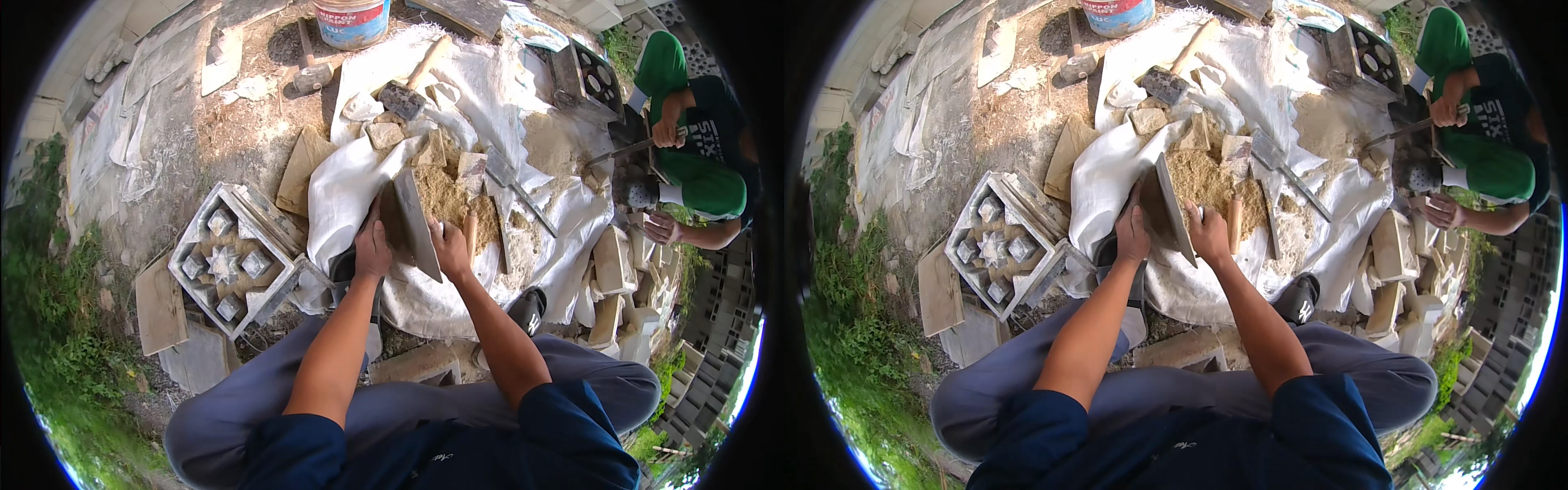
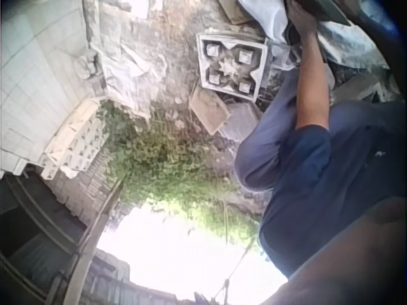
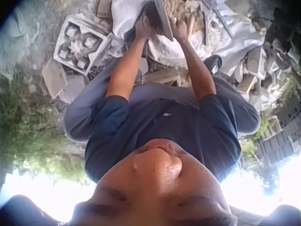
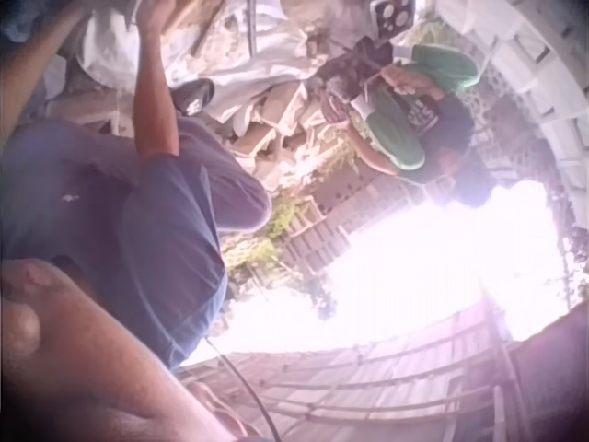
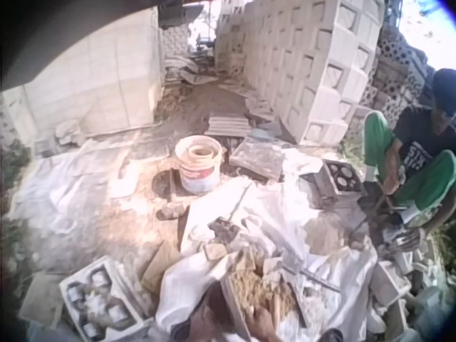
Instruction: The person shapes and carves a stone piece on a sheet on the ground, scraping, chipping, and smoothing its edges and surface using metal scraping tools, chisels, and a hammer.
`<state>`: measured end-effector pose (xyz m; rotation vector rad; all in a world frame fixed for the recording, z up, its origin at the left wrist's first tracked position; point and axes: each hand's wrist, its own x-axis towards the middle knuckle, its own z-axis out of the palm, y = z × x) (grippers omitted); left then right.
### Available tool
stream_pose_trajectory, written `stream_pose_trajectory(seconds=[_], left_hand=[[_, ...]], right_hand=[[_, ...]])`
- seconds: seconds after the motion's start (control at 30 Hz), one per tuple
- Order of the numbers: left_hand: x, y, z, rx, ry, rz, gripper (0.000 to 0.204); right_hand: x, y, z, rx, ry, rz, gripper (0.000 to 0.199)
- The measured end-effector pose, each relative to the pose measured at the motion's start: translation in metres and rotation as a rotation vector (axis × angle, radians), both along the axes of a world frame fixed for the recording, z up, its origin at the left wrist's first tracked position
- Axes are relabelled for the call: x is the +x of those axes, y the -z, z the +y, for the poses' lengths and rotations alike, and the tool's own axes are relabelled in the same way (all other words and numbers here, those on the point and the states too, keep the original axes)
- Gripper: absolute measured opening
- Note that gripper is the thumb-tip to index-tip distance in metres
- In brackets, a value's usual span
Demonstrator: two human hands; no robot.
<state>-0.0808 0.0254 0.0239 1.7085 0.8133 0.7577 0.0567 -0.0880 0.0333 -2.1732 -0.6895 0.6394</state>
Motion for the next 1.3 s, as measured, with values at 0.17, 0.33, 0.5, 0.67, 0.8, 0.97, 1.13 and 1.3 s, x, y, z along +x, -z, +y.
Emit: stream_pose_trajectory(seconds=[0.17,0.33,0.5,0.67,0.8,0.97,1.13,1.3], left_hand=[[-0.02,0.007,0.003,-0.023,-0.063,0.029,0.054],[-0.009,0.005,0.009,-0.023,-0.101,-0.028,0.053],[-0.012,0.009,0.017,0.03,-0.128,-0.021,0.054],[-0.016,0.013,0.009,-0.026,-0.175,-0.069,0.053],[-0.011,0.019,0.008,0.028,-0.198,-0.053,0.053],[-0.01,0.003,0.01,0.027,-0.18,-0.042,0.053],[-0.012,0.0,0.004,0.015,-0.167,-0.049,0.055],[-0.004,0.004,0.004,0.046,-0.17,-0.033,0.054]], right_hand=[[-0.011,-0.023,0.009,0.072,0.015,0.264,0.061],[-0.015,-0.004,0.006,0.117,-0.006,0.26,0.058],[-0.025,-0.009,0.015,-0.035,-0.051,0.27,0.056],[-0.021,-0.009,0.018,-0.087,-0.133,0.174,0.049],[-0.021,0.007,0.003,0.237,0.067,0.292,0.053],[-0.009,0.011,-0.006,-0.002,0.049,0.295,0.059],[-0.002,0.008,-0.005,-0.125,0.023,0.164,0.062],[-0.003,0.01,-0.012,0.004,0.117,0.295,0.061]])
